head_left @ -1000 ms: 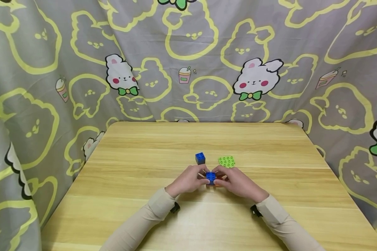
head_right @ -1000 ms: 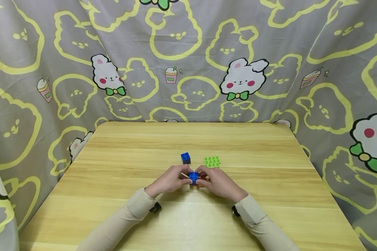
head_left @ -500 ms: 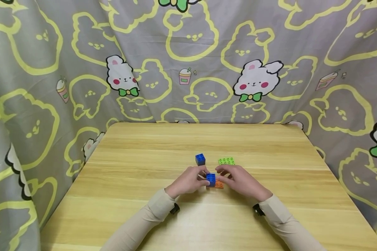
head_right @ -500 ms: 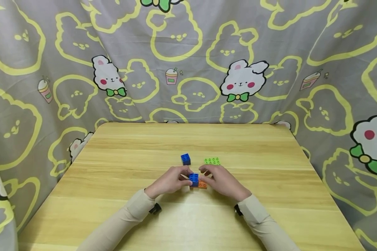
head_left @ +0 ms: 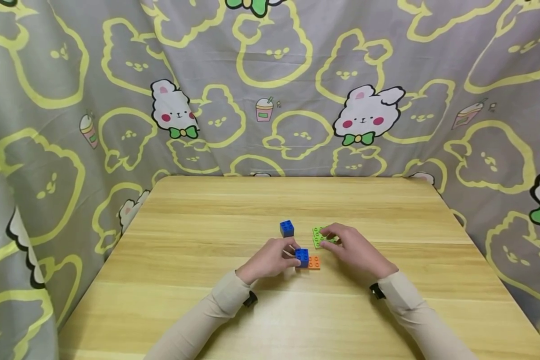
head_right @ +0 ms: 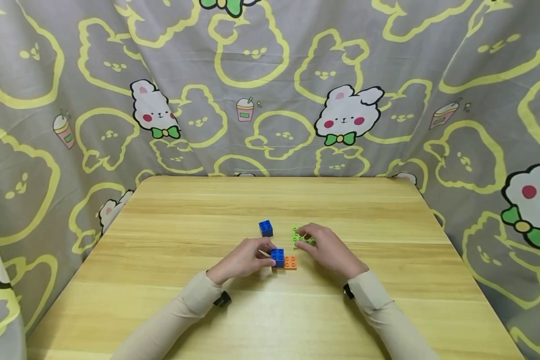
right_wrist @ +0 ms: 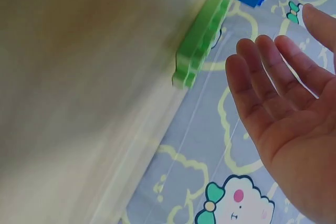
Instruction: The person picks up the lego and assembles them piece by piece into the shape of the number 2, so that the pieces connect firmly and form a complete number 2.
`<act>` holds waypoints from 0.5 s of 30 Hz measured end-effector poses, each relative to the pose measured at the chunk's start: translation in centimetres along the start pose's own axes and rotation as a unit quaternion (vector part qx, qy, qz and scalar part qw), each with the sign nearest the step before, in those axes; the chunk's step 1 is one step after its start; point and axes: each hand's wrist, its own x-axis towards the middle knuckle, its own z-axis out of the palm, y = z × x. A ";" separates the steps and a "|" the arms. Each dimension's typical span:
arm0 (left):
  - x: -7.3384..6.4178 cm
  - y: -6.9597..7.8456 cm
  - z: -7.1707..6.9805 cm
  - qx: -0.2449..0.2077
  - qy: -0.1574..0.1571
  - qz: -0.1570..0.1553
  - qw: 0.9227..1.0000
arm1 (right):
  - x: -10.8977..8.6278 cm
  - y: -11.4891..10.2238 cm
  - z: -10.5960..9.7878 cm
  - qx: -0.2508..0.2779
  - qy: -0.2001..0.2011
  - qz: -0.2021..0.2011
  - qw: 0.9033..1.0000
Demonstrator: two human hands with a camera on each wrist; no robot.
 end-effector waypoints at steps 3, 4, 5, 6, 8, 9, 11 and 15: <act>0.0 -0.1 0.0 -0.001 0.001 -0.002 1.000 | 0.4 0.2 -0.6 -0.004 0.003 0.003 1.000; 0.0 -0.1 0.0 0.000 0.001 -0.001 1.000 | 0.5 0.3 -0.8 -0.007 0.003 0.004 1.000; 0.0 -0.1 0.0 -0.001 0.001 -0.001 1.000 | 0.6 0.3 -1.0 -0.007 0.003 0.005 1.000; 0.0 -0.1 0.0 -0.002 0.001 0.000 1.000 | 0.7 0.4 -1.2 -0.008 0.004 0.005 1.000; 0.0 -0.2 0.0 -0.002 0.001 0.002 1.000 | 0.9 0.6 -1.5 -0.013 0.005 0.002 1.000; 0.0 -0.2 0.1 -0.002 0.002 0.003 1.000 | 1.1 0.8 -1.6 -0.015 0.005 0.000 1.000; 0.0 -0.2 0.1 -0.004 0.002 0.004 1.000 | 1.3 1.1 -1.9 -0.023 0.005 -0.003 1.000; 0.0 -0.3 0.1 -0.008 0.002 0.003 1.000 | 1.8 1.7 -2.2 -0.038 -0.001 -0.008 0.999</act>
